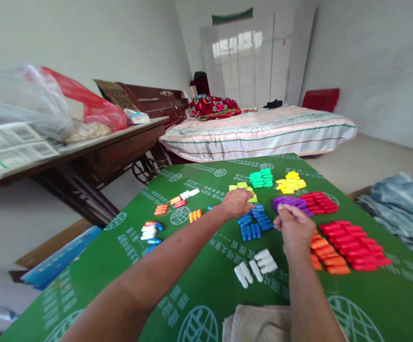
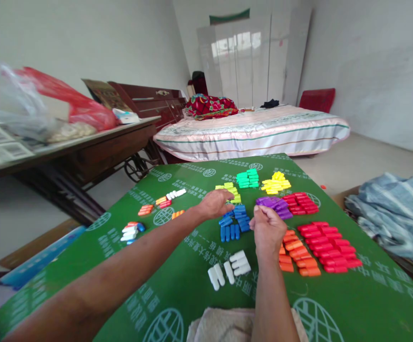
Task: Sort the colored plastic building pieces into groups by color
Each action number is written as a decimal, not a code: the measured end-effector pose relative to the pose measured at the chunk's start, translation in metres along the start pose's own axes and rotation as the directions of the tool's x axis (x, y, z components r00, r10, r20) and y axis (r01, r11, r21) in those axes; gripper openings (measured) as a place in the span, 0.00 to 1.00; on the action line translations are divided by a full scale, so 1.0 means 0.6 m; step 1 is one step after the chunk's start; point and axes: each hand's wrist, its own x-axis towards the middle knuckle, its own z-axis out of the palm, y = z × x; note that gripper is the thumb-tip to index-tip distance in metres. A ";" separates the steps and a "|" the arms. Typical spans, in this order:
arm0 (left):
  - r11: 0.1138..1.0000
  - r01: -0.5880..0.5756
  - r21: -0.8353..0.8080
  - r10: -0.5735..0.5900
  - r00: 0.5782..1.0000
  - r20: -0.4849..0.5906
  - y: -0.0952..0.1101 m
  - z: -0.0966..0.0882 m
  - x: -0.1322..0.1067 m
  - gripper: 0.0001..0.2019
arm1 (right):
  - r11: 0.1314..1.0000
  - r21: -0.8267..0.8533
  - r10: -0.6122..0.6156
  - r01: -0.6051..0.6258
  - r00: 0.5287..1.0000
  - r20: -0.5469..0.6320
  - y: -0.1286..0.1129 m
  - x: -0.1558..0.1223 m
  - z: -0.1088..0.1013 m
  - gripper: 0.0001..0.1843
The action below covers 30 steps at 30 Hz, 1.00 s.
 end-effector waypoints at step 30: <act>0.835 0.543 0.088 -0.543 0.789 0.288 -0.181 0.039 -0.375 0.08 | 0.997 -0.049 -0.057 0.060 0.997 0.051 -0.003 -0.016 0.001 0.24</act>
